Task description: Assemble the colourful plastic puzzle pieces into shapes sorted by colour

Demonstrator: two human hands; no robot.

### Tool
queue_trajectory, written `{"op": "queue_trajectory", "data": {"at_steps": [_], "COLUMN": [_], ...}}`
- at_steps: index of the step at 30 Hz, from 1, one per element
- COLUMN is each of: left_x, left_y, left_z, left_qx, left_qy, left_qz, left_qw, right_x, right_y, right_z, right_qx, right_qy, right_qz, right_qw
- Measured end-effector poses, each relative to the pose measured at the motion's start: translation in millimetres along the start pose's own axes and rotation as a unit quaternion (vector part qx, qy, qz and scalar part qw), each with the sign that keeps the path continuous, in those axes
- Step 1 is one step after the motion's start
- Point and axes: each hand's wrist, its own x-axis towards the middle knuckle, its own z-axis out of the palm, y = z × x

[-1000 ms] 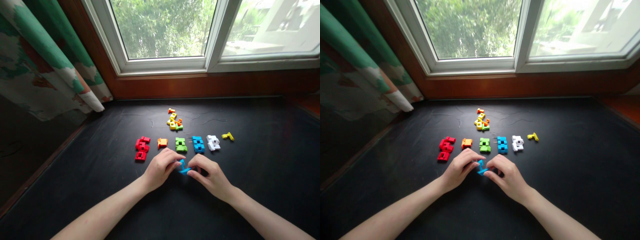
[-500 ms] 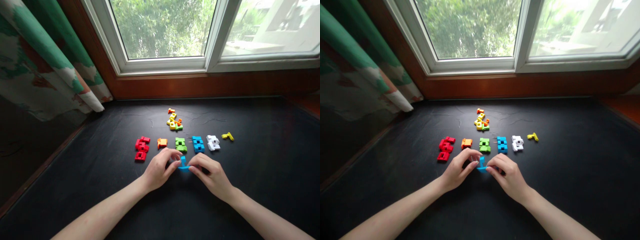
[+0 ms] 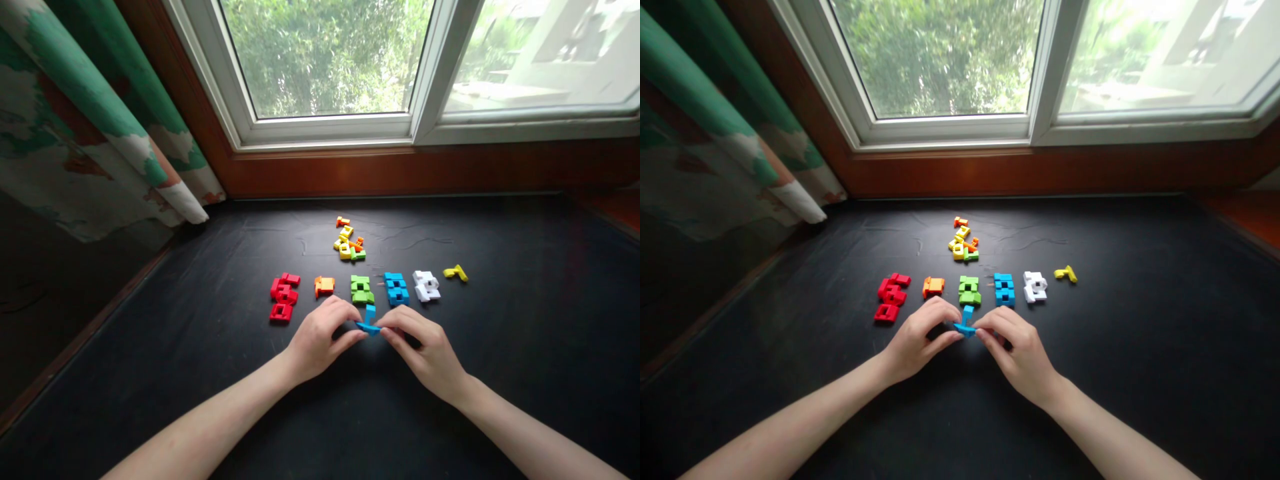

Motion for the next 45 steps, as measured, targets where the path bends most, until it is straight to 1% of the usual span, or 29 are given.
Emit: {"op": "queue_trajectory", "data": {"at_steps": [6,15,21,24,27,31,33,35,37,40,42,45], "left_x": [-2.6,-4.0,-3.5,-2.6,-2.4,-2.4,-2.1,-1.9,-2.0,-2.4,-2.4,-0.8], "left_y": [1.0,-0.1,-1.2,-0.8,-0.2,0.7,1.2,1.7,2.1,2.6,3.2,5.2], "left_z": [-0.5,-1.2,-2.0,-2.7,-3.4,-3.9,-3.7,-3.2,-2.8,-2.9,-3.7,-5.2], "left_qx": [-0.008,-0.029,-0.038,-0.045,-0.049,-0.048,-0.04,-0.034,-0.037,-0.039,-0.029,-0.013], "left_qy": [0.0,-0.014,-0.035,-0.046,-0.062,-0.067,-0.065,-0.059,-0.045,-0.026,-0.028,-0.044], "left_qz": [-0.036,-0.022,-0.021,-0.013,-0.011,-0.022,-0.031,-0.046,-0.064,-0.078,-0.07,-0.016], "left_qw": [0.999,0.999,0.998,0.998,0.997,0.996,0.997,0.997,0.996,0.996,0.997,0.999], "right_x": [-1.0,0.9,-0.6,-1.6,-2.3,-1.3,0.9,4.2,7.6,11.2,12.0,11.8], "right_y": [1.0,-0.2,0.4,2.1,3.4,3.2,2.7,2.8,4.5,10.4,15.4,21.6], "right_z": [0.8,0.9,1.9,3.2,4.3,3.1,-1.7,-11.3,-25.2,-47.9,-59.3,-67.2], "right_qx": [0.0,-0.016,-0.01,0.007,0.01,-0.005,-0.015,-0.033,-0.06,-0.116,-0.166,-0.234], "right_qy": [-0.005,-0.005,0.035,0.045,0.034,0.018,0.008,-0.013,-0.033,-0.038,-0.033,-0.052], "right_qz": [-0.006,-0.011,0.043,0.053,0.048,0.027,0.012,-0.009,-0.024,-0.02,-0.024,-0.035], "right_qw": [1.0,1.0,0.998,0.998,0.998,0.999,1.0,0.999,0.997,0.992,0.985,0.97]}}
